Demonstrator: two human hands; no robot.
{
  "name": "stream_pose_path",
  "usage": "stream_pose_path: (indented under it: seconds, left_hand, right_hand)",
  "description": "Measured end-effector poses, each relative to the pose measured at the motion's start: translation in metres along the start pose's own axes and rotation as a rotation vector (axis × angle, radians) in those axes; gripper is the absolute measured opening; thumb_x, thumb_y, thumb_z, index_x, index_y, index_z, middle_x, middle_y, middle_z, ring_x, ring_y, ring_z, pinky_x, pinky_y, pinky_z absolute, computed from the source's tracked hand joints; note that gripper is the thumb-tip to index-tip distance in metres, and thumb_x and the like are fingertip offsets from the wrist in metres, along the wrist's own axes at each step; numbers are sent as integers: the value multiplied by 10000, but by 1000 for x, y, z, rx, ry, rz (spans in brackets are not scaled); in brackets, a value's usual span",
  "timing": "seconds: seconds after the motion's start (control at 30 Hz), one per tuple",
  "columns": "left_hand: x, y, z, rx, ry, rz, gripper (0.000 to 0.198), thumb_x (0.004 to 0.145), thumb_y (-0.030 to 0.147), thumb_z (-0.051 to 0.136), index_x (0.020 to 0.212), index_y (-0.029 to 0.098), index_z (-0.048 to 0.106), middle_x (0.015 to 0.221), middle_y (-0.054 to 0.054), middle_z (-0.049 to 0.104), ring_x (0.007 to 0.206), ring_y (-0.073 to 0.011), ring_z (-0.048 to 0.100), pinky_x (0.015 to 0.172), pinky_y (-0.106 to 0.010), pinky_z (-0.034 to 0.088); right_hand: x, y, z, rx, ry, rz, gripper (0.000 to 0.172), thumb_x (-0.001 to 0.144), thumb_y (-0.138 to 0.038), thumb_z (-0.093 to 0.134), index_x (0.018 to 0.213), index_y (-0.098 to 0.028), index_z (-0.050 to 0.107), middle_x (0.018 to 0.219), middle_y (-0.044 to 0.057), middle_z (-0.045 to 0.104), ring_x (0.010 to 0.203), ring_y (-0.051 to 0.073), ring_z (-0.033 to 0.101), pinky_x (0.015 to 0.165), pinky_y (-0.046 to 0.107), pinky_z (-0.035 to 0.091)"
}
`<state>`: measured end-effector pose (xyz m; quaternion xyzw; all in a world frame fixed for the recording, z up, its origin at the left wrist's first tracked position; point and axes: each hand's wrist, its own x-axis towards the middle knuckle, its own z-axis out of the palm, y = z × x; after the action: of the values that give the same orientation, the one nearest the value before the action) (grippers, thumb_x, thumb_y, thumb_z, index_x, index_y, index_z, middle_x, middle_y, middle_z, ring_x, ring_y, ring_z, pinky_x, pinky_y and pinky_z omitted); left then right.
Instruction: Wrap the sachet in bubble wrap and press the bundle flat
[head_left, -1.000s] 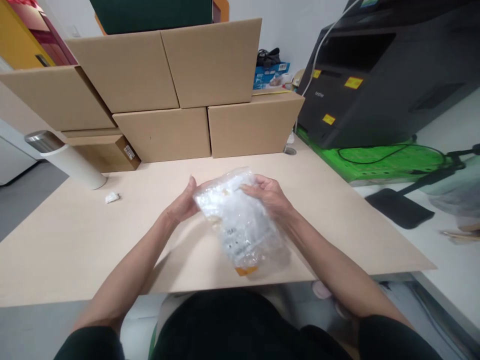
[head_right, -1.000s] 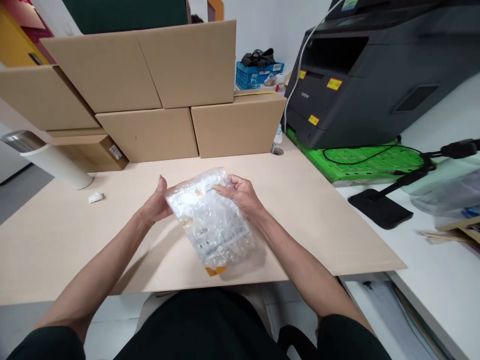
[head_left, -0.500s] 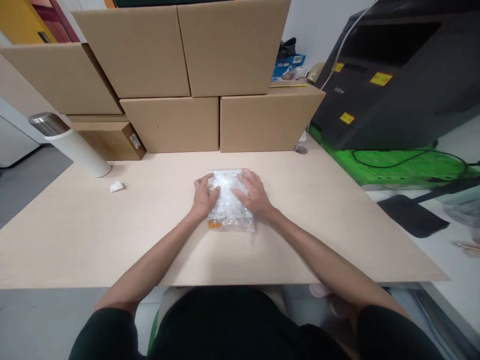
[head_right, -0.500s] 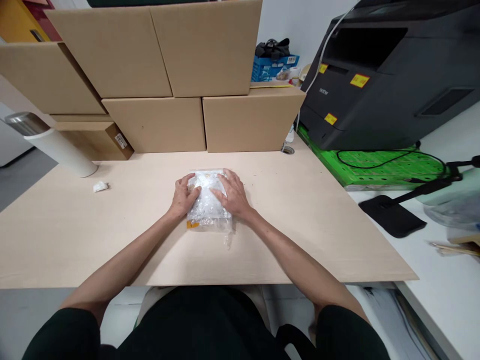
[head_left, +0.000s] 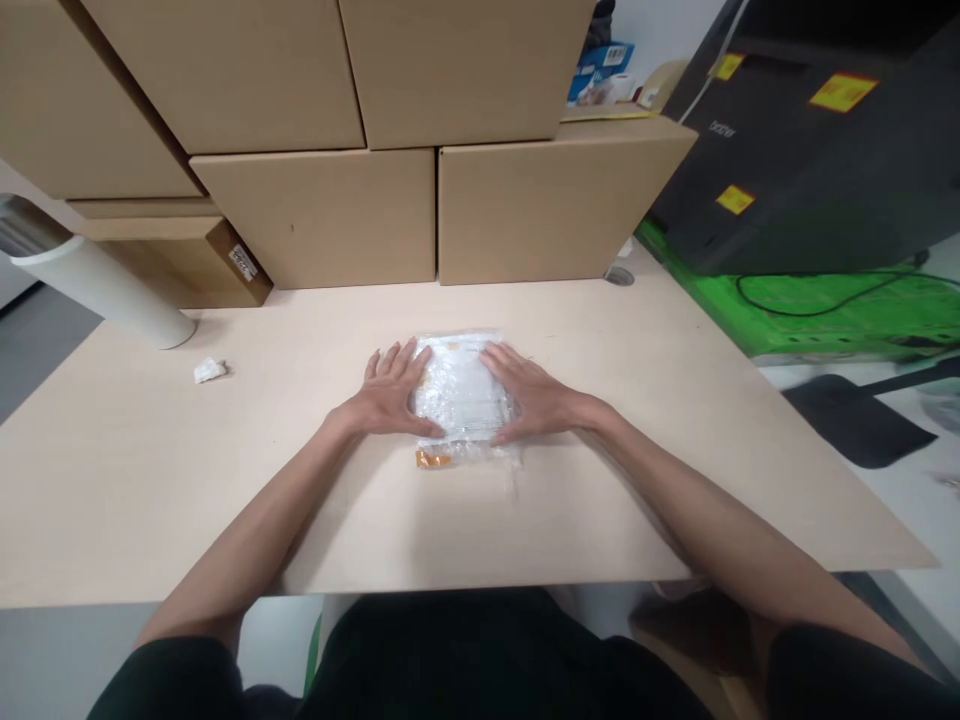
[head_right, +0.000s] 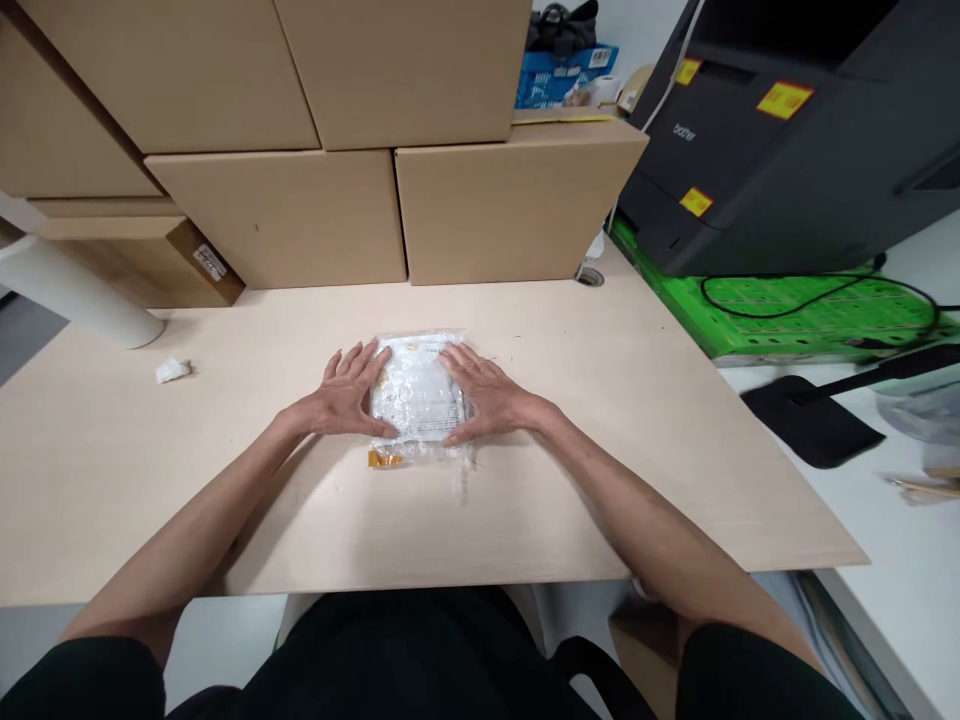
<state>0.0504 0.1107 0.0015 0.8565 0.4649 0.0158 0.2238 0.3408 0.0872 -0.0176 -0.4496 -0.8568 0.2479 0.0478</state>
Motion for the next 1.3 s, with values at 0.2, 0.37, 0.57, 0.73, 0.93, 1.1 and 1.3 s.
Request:
stream_pose_path:
  seconds: [0.2, 0.37, 0.57, 0.73, 0.93, 1.1, 1.3]
  left_hand:
    - [4, -3, 1, 41, -38, 1, 1339, 555, 816, 707, 1603, 218, 128, 1673, -159, -10, 1522, -423, -52, 1192, -583, -78]
    - [5, 2, -1, 94, -60, -35, 1352, 565, 805, 702, 1607, 196, 92, 1669, -169, -34, 1518, -428, -73, 1190, -597, -63]
    - [-19, 19, 0, -64, 121, -56, 1223, 677, 662, 733, 1605, 219, 70, 1670, -176, -61, 1522, -429, -28, 1185, -636, 47]
    - [-20, 17, 6, -483, 355, -285, 918, 832, 636, 578, 1515, 88, 303, 1362, -262, 540, 1184, -359, 602, 985, -508, 469]
    - [-6, 23, 16, -586, 369, -263, 820, 749, 561, 706, 1415, 167, 435, 1218, -165, 614, 1128, -337, 616, 973, -491, 481]
    - [-30, 56, 24, -197, 430, -139, 1033, 766, 653, 671, 1563, 193, 203, 1634, -243, 104, 1502, -449, 130, 1148, -668, 182]
    - [-44, 86, 42, 104, 106, 46, 883, 777, 457, 774, 1538, 359, 338, 1680, -104, 91, 1512, -469, -9, 1135, -749, 65]
  right_hand:
    - [1, -3, 4, -10, -2, 29, 1351, 630, -806, 691, 1609, -184, -3, 1679, 154, -51, 1528, 384, -85, 1216, 568, 78]
    - [4, -6, 3, 5, 46, 33, 1321, 627, -805, 693, 1611, -201, 51, 1680, 152, -8, 1530, 390, -51, 1211, 589, 72]
    - [-15, -11, 2, 377, 285, 117, 1167, 678, -735, 708, 1585, -198, 207, 1674, 163, 75, 1529, 356, 113, 1201, 504, 222]
    - [-26, -10, 12, 816, 662, 409, 731, 674, -648, 746, 1185, -135, 644, 1163, 154, 676, 1083, 282, 633, 941, 411, 484]
    - [-11, -28, 7, 1202, 504, 411, 434, 566, -467, 869, 824, -159, 705, 603, -36, 600, 546, 113, 499, 561, 260, 426]
    - [-3, -31, 8, 1429, 618, 394, 253, 630, -336, 818, 790, -197, 681, 756, 14, 677, 642, 132, 585, 616, 260, 492]
    - [-7, -35, 11, 1461, 582, 454, 256, 637, -180, 779, 859, -207, 656, 729, 1, 662, 579, 127, 577, 528, 251, 471]
